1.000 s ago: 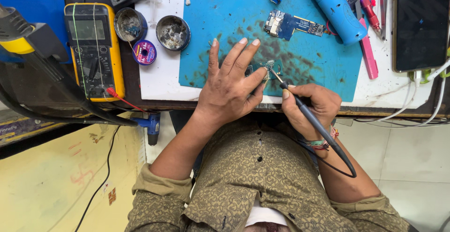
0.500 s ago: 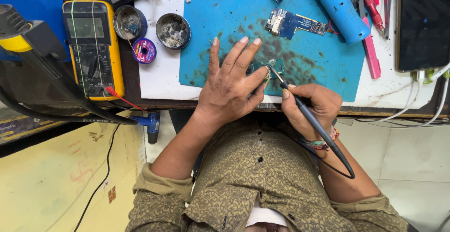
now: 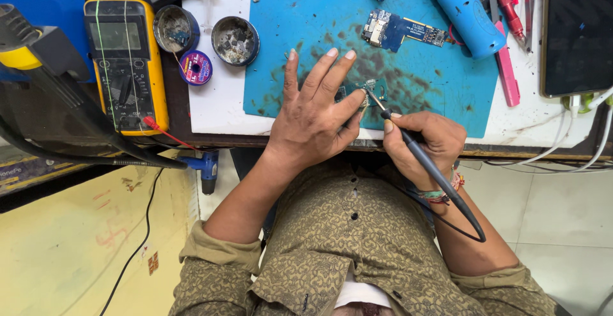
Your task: The person repairs a circuit board using a soldering iron to apply solder to components and a heat gun to heat specific areas, while using tweezers to hold small parts.
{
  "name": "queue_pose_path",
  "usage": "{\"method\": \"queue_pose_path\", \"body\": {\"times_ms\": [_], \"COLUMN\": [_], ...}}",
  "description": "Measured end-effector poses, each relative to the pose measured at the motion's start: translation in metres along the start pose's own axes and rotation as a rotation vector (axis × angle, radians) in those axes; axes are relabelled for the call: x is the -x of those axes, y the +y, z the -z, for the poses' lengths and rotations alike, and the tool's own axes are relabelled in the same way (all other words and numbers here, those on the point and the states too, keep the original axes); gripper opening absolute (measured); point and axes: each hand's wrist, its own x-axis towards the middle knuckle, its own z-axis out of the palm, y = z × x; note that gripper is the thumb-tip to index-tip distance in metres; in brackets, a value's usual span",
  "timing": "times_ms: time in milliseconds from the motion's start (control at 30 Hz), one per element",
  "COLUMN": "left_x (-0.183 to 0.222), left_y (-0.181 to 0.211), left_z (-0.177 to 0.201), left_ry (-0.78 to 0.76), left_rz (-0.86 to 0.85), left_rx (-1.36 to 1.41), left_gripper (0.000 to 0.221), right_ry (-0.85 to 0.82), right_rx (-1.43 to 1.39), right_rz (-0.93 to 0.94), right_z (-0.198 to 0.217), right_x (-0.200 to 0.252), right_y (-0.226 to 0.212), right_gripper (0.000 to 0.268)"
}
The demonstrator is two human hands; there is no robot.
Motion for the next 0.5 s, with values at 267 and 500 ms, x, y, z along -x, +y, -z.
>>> {"method": "queue_pose_path", "body": {"times_ms": [267, 500], "left_x": [-0.0007, 0.0005], "left_y": [-0.0001, -0.0002], "left_z": [0.0010, -0.0009], "left_ry": [-0.001, 0.004], "left_rz": [-0.004, -0.008], "left_rx": [-0.003, -0.001], "left_gripper": [0.026, 0.026], "right_ry": [0.005, 0.013], "right_rx": [0.014, -0.005], "right_rz": [-0.005, 0.010], "right_z": [-0.0004, 0.0003], "right_x": [0.0009, 0.0033], "right_y": [0.0007, 0.0013], "right_gripper": [0.011, 0.011]}}
